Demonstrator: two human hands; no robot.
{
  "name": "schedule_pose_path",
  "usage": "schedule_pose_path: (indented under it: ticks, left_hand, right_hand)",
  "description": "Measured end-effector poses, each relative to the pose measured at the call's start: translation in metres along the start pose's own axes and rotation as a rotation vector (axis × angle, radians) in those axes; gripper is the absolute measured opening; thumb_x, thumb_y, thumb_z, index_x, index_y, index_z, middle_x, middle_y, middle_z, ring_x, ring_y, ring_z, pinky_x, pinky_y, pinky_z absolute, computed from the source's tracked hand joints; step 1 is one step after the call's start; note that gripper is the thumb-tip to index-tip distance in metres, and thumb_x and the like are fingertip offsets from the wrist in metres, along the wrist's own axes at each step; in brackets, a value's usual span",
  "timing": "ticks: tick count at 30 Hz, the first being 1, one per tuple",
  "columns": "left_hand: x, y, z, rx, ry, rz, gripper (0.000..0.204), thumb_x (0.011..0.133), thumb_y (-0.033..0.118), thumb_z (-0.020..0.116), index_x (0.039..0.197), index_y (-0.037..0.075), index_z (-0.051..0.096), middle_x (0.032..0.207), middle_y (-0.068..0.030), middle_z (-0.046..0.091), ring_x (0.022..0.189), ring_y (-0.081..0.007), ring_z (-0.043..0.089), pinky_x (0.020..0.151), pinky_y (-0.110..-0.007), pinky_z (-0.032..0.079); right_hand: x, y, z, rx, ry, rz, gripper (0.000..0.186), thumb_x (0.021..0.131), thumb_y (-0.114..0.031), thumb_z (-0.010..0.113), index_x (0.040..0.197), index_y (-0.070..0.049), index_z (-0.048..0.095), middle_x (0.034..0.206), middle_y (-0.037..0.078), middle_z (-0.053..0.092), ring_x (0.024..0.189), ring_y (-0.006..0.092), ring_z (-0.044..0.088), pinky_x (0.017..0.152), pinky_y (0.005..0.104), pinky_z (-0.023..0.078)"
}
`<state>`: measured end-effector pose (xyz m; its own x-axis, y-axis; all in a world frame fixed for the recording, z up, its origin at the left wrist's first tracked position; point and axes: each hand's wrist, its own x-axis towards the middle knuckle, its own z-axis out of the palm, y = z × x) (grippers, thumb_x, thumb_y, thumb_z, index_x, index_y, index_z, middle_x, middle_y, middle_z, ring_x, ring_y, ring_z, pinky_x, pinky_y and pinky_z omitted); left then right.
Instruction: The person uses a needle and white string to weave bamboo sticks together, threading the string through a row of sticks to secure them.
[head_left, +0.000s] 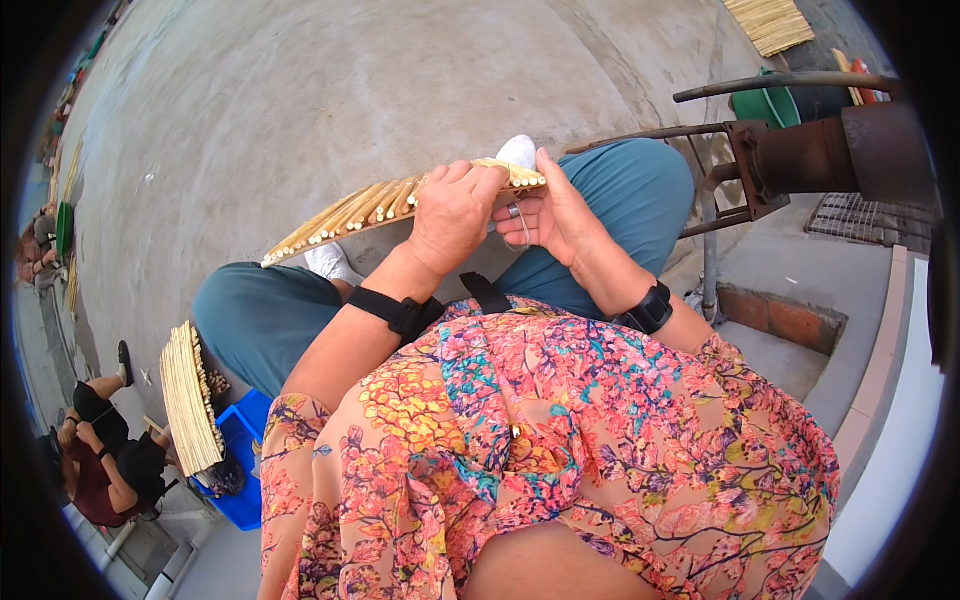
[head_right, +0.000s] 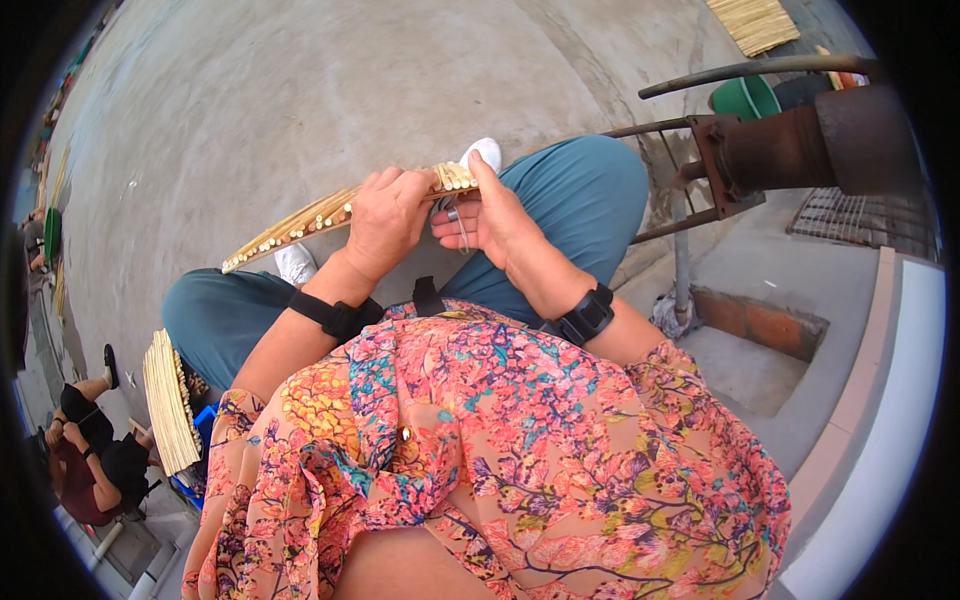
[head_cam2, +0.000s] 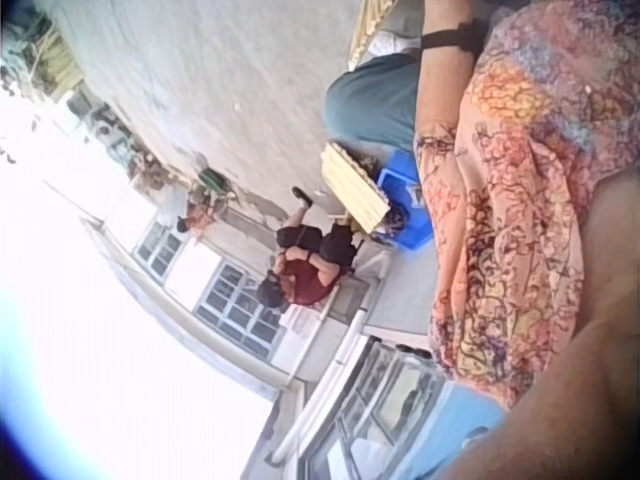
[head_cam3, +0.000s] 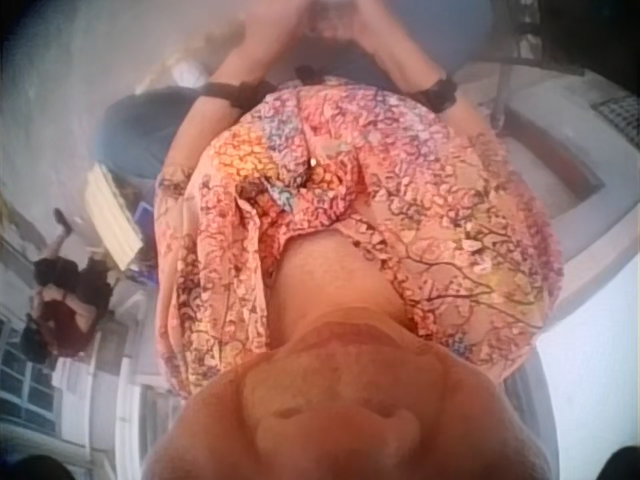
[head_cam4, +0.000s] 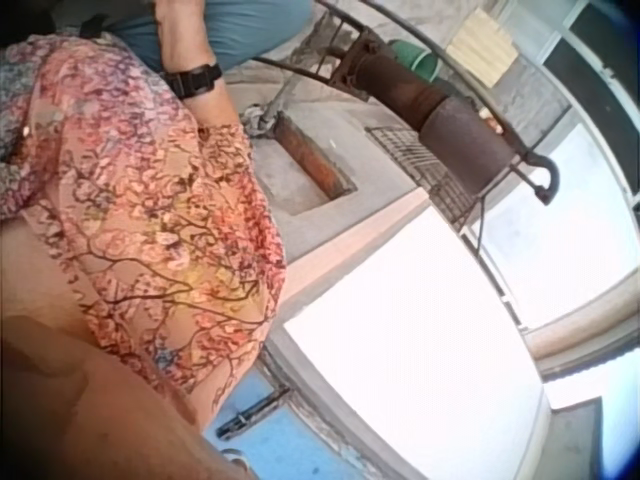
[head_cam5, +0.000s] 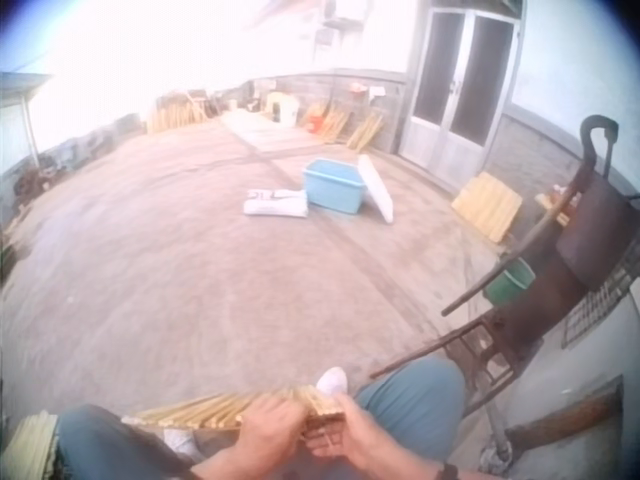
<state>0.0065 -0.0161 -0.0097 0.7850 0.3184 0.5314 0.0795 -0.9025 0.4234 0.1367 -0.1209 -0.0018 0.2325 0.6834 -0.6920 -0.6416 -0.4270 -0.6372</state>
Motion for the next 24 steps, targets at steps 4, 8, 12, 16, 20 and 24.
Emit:
schedule_pose_path:
  ticks: [4, 8, 12, 16, 20, 24]
  left_hand:
    - [-0.0009, -0.0016, 0.0020, -0.004, 0.005, 0.000, 0.027, 0.067, 0.002, 0.064, 0.093, 0.008, 0.057, 0.078, -0.0042, 0.058, 0.072, -0.0250, 0.054, 0.063, -0.035, 0.042]
    - [-0.0010, 0.0008, -0.0006, -0.002, 0.011, 0.004, 0.027, 0.067, 0.003, 0.065, 0.092, 0.008, 0.056, 0.077, -0.0048, 0.057, 0.071, -0.0248, 0.054, 0.062, -0.035, 0.042]
    - [-0.0011, -0.0008, 0.0007, 0.047, 0.026, 0.021, 0.022, 0.065, 0.007, 0.062, 0.085, 0.010, 0.052, 0.073, -0.0033, 0.055, 0.072, -0.0210, 0.054, 0.063, -0.033, 0.042]
    - [-0.0004, -0.0007, -0.0013, 0.040, 0.004, 0.015, 0.021, 0.066, 0.007, 0.062, 0.084, 0.010, 0.052, 0.073, -0.0037, 0.055, 0.071, -0.0215, 0.054, 0.063, -0.034, 0.042]
    - [0.0012, 0.0018, -0.0030, -0.019, 0.024, -0.015, 0.021, 0.065, 0.006, 0.062, 0.083, 0.009, 0.053, 0.074, -0.0042, 0.056, 0.072, -0.0228, 0.054, 0.064, -0.034, 0.042]
    - [0.0000, 0.0004, -0.0030, -0.048, -0.004, -0.029, 0.025, 0.066, 0.002, 0.062, 0.089, 0.008, 0.055, 0.075, -0.0060, 0.056, 0.071, -0.0259, 0.053, 0.063, -0.036, 0.042]
  right_hand:
    - [0.0028, 0.0047, 0.0022, 0.024, -0.033, -0.080, 0.066, 0.086, -0.063, 0.039, 0.101, -0.002, 0.057, 0.082, 0.014, 0.062, 0.071, 0.0216, 0.063, 0.061, 0.0317, 0.053]
    - [-0.0004, 0.0023, 0.0020, -0.108, 0.051, -0.055, 0.064, 0.086, -0.062, 0.040, 0.099, -0.002, 0.057, 0.079, 0.013, 0.062, 0.066, 0.0194, 0.063, 0.057, 0.0287, 0.053]
    - [0.0025, 0.0058, 0.0016, -0.109, 0.058, -0.102, 0.064, 0.086, -0.061, 0.041, 0.096, 0.000, 0.058, 0.076, 0.012, 0.062, 0.063, 0.0186, 0.063, 0.054, 0.0271, 0.052]
    - [0.0038, 0.0066, 0.0027, -0.115, 0.080, -0.130, 0.064, 0.086, -0.061, 0.041, 0.097, 0.000, 0.058, 0.076, 0.012, 0.062, 0.063, 0.0178, 0.062, 0.054, 0.0269, 0.051]
    - [0.0002, 0.0046, 0.0049, -0.124, 0.098, -0.131, 0.065, 0.083, -0.063, 0.045, 0.093, 0.000, 0.059, 0.074, 0.010, 0.061, 0.061, 0.0169, 0.062, 0.051, 0.0253, 0.050]
    - [0.0003, 0.0035, 0.0023, -0.148, 0.084, -0.105, 0.065, 0.082, -0.063, 0.046, 0.092, -0.001, 0.060, 0.072, 0.009, 0.061, 0.058, 0.0153, 0.061, 0.048, 0.0237, 0.048]
